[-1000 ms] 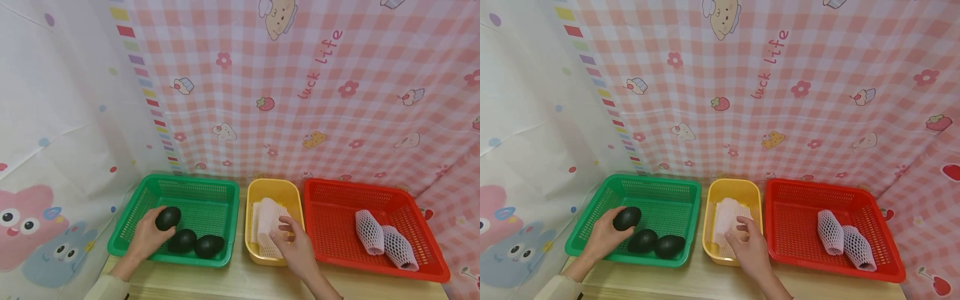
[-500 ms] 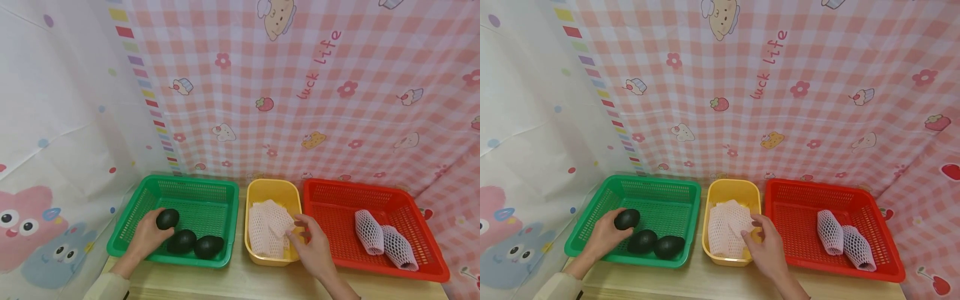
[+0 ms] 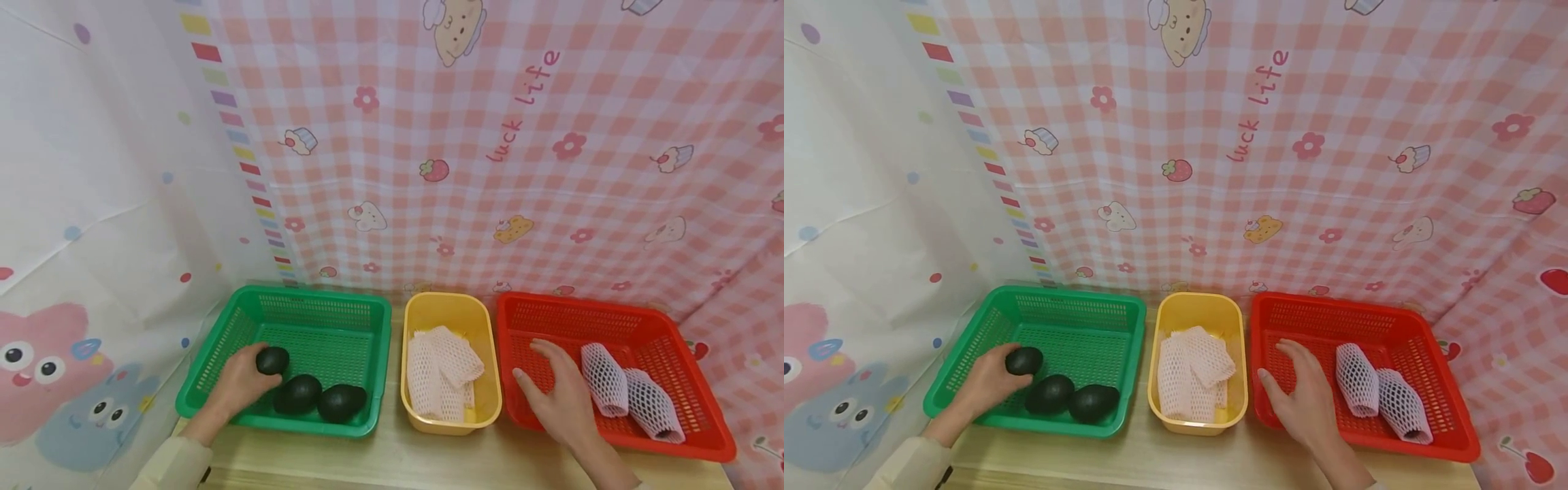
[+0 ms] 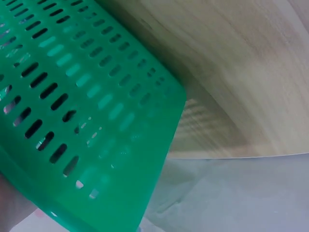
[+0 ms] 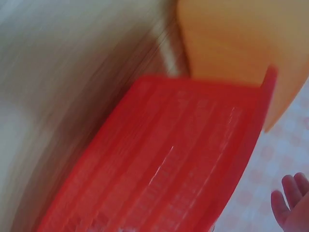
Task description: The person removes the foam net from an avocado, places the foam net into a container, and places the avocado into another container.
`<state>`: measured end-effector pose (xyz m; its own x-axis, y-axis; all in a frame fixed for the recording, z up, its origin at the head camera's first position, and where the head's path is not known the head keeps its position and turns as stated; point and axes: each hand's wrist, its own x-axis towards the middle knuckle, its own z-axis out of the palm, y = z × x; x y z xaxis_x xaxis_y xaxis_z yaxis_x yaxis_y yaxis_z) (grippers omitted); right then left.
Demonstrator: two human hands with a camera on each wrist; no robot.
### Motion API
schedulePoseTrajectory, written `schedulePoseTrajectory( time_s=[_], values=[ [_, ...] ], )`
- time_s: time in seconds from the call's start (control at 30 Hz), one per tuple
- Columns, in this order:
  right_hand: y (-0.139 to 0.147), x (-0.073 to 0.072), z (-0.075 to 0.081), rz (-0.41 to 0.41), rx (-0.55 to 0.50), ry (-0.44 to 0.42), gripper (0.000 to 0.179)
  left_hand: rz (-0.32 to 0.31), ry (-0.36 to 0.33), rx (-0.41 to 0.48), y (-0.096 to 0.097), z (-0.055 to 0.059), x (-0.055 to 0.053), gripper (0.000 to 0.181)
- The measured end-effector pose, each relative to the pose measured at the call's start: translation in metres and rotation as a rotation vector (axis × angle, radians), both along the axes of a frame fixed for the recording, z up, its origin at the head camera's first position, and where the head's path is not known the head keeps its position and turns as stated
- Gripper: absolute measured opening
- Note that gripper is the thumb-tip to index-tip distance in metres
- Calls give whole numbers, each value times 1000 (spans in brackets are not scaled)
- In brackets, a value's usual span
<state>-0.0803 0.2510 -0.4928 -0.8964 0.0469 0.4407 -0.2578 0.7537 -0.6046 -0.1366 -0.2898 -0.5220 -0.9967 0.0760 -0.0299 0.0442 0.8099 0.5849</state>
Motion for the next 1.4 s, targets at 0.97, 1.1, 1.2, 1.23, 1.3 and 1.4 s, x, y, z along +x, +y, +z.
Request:
schedulePoseTrajectory(
  time_s=[0.97,1.1,1.2,1.23,1.3,1.4],
  values=[
    [114,-40,-34,-273,343,-541,120,-39,-159,-66,-12,-2,-15,72],
    [121,-43,-35,-270,356,-640,125,-43,-156,-78,-14,-2,-15,72],
    [126,-44,-35,-262,365,-714,127,-49,-156,-85,-15,-3,-16,72],
    [128,-44,-35,-256,368,-733,127,-50,-156,-85,-16,-3,-16,72],
    [129,-45,-34,-238,375,-756,125,-53,-154,-87,-16,-3,-16,72],
    [130,-46,-34,-203,398,-757,112,-53,-155,-86,-17,-2,-16,73]
  ],
)
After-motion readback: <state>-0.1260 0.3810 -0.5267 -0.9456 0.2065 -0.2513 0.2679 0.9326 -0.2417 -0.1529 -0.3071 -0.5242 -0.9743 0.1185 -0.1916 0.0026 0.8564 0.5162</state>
